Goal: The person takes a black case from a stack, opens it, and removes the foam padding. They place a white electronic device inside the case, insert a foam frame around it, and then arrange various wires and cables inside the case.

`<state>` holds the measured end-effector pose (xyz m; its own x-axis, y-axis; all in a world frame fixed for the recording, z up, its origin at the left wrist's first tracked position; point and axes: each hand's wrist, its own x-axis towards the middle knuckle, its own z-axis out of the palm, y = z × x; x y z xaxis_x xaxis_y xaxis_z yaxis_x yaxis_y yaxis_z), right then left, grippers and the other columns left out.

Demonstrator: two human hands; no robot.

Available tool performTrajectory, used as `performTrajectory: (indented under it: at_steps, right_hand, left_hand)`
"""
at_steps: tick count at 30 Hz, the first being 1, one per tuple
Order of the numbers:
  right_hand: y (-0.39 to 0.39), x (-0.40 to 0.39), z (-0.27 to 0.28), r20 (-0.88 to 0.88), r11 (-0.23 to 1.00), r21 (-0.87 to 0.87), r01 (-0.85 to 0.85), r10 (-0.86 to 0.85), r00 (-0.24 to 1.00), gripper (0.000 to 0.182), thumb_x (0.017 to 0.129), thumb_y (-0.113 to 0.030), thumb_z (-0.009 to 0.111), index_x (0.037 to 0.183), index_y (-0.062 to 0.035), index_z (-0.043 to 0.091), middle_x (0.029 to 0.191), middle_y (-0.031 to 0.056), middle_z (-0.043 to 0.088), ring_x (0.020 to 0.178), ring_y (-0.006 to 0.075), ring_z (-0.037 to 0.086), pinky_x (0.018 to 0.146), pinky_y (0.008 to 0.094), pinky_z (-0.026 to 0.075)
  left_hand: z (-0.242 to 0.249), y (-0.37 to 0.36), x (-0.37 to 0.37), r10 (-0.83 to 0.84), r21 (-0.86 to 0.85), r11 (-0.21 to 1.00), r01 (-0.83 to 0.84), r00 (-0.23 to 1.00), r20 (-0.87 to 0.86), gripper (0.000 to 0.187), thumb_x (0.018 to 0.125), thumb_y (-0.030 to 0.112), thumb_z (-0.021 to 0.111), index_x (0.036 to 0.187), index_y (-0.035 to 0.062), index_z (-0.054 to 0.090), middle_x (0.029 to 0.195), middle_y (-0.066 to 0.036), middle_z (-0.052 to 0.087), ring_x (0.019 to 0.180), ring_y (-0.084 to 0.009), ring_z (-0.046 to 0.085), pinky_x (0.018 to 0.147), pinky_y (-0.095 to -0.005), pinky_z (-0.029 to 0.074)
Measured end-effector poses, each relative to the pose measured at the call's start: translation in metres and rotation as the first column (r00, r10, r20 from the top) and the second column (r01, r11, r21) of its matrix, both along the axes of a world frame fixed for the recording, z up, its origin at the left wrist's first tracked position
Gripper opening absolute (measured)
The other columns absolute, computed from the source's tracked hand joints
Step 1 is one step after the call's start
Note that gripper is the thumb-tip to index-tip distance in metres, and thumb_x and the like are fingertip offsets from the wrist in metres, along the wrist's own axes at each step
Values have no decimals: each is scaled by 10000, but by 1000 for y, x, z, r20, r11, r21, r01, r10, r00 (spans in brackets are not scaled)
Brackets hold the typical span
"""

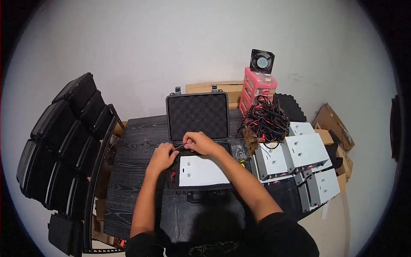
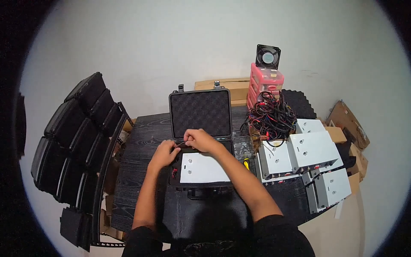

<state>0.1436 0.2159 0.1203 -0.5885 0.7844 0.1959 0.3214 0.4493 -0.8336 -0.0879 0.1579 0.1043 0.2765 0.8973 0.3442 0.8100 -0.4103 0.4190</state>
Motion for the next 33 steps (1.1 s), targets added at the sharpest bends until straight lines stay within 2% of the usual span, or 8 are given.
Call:
performTrajectory:
  at_steps: [3, 9, 12, 15, 18, 21, 30, 33]
  right_hand:
    - [1, 13, -6, -12, 974, 226, 24, -22, 1000, 125, 902, -90, 737, 986, -3, 704, 775, 133, 716, 768, 306, 718, 721, 396, 549]
    - [-7, 12, -34, 88, 854, 520, 4, -58, 994, 156, 897, -69, 695, 1027, -4, 750, 973, 144, 715, 960, 350, 703, 856, 420, 552]
    - [-9, 13, -39, 228, 871, 491, -32, -94, 969, 185, 894, -63, 650, 1031, -38, 772, 1058, 152, 695, 1030, 342, 681, 885, 443, 539]
    - [-17, 12, -35, 361, 756, 646, -100, -187, 914, 222, 890, -48, 612, 1033, -57, 782, 1004, 160, 708, 1024, 348, 672, 893, 454, 540]
    - [-32, 12, -20, 520, 800, 588, -121, -258, 814, 254, 882, -26, 591, 1054, -64, 774, 992, 179, 731, 1018, 364, 693, 888, 476, 560]
    - [-35, 15, -23, 503, 876, 482, -33, -246, 828, 292, 868, 1, 570, 1087, -52, 756, 978, 208, 746, 985, 391, 719, 868, 502, 577]
    - [-34, 25, -26, 550, 929, 371, -17, -204, 809, 397, 914, -201, 519, 1232, -46, 699, 1017, 267, 733, 986, 431, 715, 889, 540, 565]
    - [-28, 27, -35, 497, 914, 405, -23, -199, 844, 390, 922, -236, 561, 1263, -90, 680, 981, 270, 732, 958, 450, 708, 876, 563, 558]
  left_hand:
    - [3, 3, 5, -29, -19, 999, 30, 999, 46, 226, 902, 215, 739, 932, -5, 701, 940, -163, 714, 960, -379, 660, 881, -483, 515]
    - [5, 10, 16, 42, -39, 998, -40, 998, 52, 163, 883, 186, 741, 914, 27, 721, 898, -167, 720, 948, -383, 679, 843, -501, 531]
    - [-2, 12, 23, 48, 32, 998, -48, 999, 3, 123, 868, 172, 739, 893, 51, 740, 909, -167, 726, 951, -375, 684, 840, -503, 535]
    - [-4, 11, 29, 104, 40, 994, -100, 987, -120, 108, 843, 168, 742, 873, 67, 763, 907, -158, 732, 952, -367, 695, 847, -514, 540]
    - [-1, 11, 35, 110, 92, 992, -87, 953, -284, 134, 823, 184, 753, 885, 69, 786, 930, -161, 724, 942, -363, 702, 822, -482, 567]
    - [-10, 23, 41, 242, 110, 970, -216, 900, -363, 153, 805, 198, 762, 894, 79, 794, 936, -153, 714, 940, -354, 704, 829, -487, 573]
    - [-20, 12, 44, 195, 188, 968, -166, 969, -149, 114, 815, 106, 706, 879, 59, 789, 973, -142, 697, 959, -339, 690, 827, -470, 579]
    - [-20, 7, 44, 110, 150, 986, -77, 968, -224, 156, 803, 132, 740, 932, 65, 798, 1024, -139, 700, 993, -342, 681, 838, -472, 570]
